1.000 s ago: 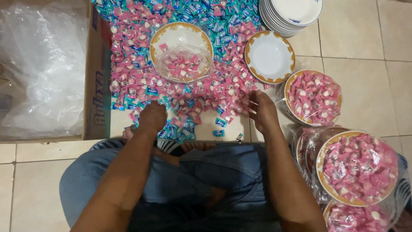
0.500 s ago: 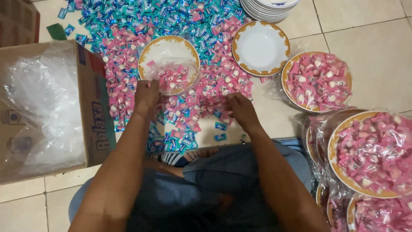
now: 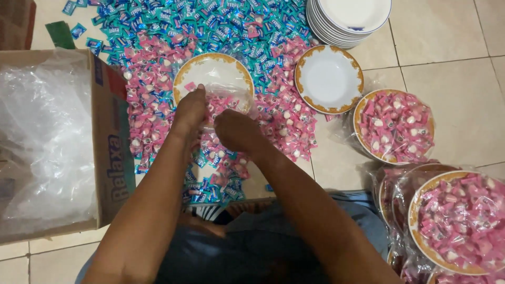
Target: A person sitting on the floor sorts through a pile of wrapped candies and arranges them onto decorative plates.
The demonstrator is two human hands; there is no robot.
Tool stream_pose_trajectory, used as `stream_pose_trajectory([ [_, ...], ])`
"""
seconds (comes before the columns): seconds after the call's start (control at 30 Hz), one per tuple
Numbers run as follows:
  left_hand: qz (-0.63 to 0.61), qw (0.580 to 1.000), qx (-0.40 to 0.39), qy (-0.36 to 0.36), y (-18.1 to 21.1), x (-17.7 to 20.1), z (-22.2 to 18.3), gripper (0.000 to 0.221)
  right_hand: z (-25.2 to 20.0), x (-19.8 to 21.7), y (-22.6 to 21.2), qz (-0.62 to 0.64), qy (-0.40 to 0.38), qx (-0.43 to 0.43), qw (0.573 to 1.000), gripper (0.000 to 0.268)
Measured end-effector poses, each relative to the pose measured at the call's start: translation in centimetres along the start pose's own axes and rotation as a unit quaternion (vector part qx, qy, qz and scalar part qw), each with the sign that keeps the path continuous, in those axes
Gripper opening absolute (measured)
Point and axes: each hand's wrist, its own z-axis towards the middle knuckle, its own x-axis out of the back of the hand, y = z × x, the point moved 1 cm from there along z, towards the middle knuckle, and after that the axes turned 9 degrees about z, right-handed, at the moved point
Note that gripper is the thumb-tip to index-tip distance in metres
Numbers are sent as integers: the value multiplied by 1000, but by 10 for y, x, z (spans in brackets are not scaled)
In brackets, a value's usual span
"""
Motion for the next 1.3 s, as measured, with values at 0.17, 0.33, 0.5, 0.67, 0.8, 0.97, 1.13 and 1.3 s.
stream_pose_trajectory([
  [0.17, -215, 976, 11, -13, -66, -21, 75, 56, 34, -52, 19, 39, 268, -35, 962, 37],
  [0.33, -228, 970, -73, -37, -61, -8, 25, 58, -37, 2, -2, 225, 146, -128, 955, 38],
  [0.5, -151, 982, -108, 28, -69, -26, -19, 23, -138, -11, 107, 176, 211, -383, 882, 24],
  [0.67, 123, 982, -146, -9, -109, -94, -4, 32, -172, -65, 142, 181, 186, -425, 867, 33],
  [0.8, 168, 979, -109, 24, -137, -116, -7, 38, -154, -70, 123, 206, 157, -450, 855, 31],
  [0.97, 200, 960, -153, 126, -154, -100, -11, 31, -154, -35, 97, 223, 169, -480, 832, 38],
  [1.13, 277, 930, -195, 142, -171, -112, -14, 24, -169, -27, 105, 194, 297, -423, 834, 20],
  [1.3, 311, 906, -256, 130, -172, -128, -13, 22, -187, 18, 60, 361, 414, -360, 754, 8],
])
